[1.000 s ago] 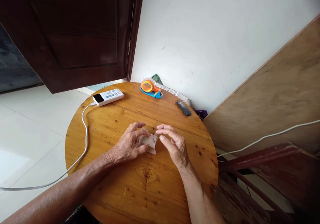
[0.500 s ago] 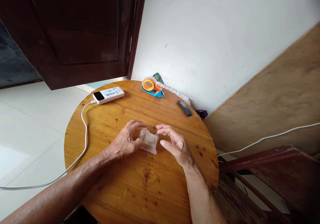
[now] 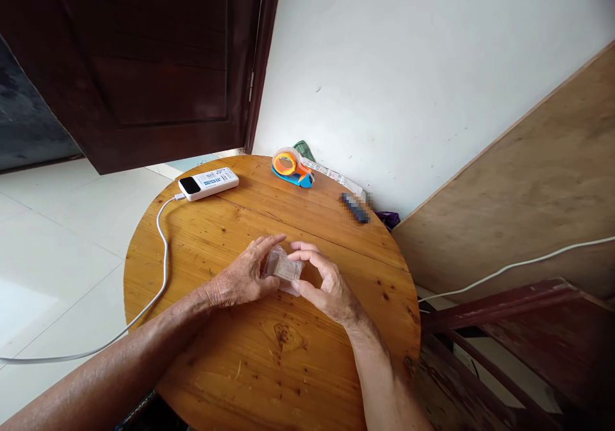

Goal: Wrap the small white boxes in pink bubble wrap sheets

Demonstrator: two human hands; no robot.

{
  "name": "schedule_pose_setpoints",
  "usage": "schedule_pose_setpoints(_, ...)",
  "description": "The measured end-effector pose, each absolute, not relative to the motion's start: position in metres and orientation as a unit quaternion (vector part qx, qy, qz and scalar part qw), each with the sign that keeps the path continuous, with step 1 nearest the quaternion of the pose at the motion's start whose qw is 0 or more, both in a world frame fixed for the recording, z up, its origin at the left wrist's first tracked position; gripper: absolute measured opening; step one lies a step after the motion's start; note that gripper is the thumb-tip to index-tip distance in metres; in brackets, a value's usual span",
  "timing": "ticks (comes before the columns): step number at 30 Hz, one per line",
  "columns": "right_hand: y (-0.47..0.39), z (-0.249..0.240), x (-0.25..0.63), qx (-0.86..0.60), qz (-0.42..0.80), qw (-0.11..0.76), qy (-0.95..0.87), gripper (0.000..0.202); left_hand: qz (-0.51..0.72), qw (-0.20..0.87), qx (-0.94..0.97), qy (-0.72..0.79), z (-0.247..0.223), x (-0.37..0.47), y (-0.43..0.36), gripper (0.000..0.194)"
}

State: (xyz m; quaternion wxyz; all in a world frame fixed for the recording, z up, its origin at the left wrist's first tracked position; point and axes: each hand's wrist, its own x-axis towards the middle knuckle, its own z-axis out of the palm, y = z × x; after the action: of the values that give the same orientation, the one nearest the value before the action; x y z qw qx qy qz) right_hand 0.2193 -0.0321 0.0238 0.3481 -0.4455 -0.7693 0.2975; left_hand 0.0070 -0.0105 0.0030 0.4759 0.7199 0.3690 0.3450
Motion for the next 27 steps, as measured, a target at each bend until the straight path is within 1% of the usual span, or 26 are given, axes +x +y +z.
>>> schedule_pose_setpoints(2, -0.032, 0.022, 0.217, -0.443, 0.285, 0.359, -0.770, 0.029, 0.349, 0.482, 0.715, 0.367, 0.001, 0.008, -0.010, 0.075)
schedule_pose_setpoints(6, -0.031, 0.016, 0.213, -0.444, 0.250, 0.396, -0.764, 0.009, 0.368, 0.491, 0.706, 0.354, -0.003, 0.011, -0.008, 0.069)
schedule_pose_setpoints(7, -0.030, 0.015, 0.213, -0.443, 0.238, 0.405, -0.763, 0.007, 0.372, 0.496, 0.703, 0.349, -0.004, 0.012, -0.008, 0.068)
schedule_pose_setpoints(13, -0.029, 0.014, 0.209, -0.418, 0.157, 0.444, -0.777, 0.012, 0.375, 0.501, 0.696, 0.352, -0.004, 0.014, -0.008, 0.063)
schedule_pose_setpoints(18, -0.028, 0.012, 0.203, -0.405, 0.108, 0.447, -0.790, 0.014, 0.346, 0.459, 0.734, 0.361, -0.002, 0.013, -0.006, 0.044)
schedule_pose_setpoints(21, -0.028, 0.011, 0.203, -0.403, 0.114, 0.445, -0.792, 0.014, 0.347, 0.455, 0.738, 0.358, -0.002, 0.013, -0.005, 0.040)
schedule_pose_setpoints(24, -0.028, 0.015, 0.208, -0.403, 0.150, 0.445, -0.786, 0.011, 0.350, 0.457, 0.734, 0.360, -0.001, 0.013, -0.005, 0.041)
schedule_pose_setpoints(27, -0.029, 0.020, 0.214, -0.411, 0.189, 0.448, -0.771, 0.013, 0.344, 0.452, 0.734, 0.373, 0.000, 0.014, -0.006, 0.042)
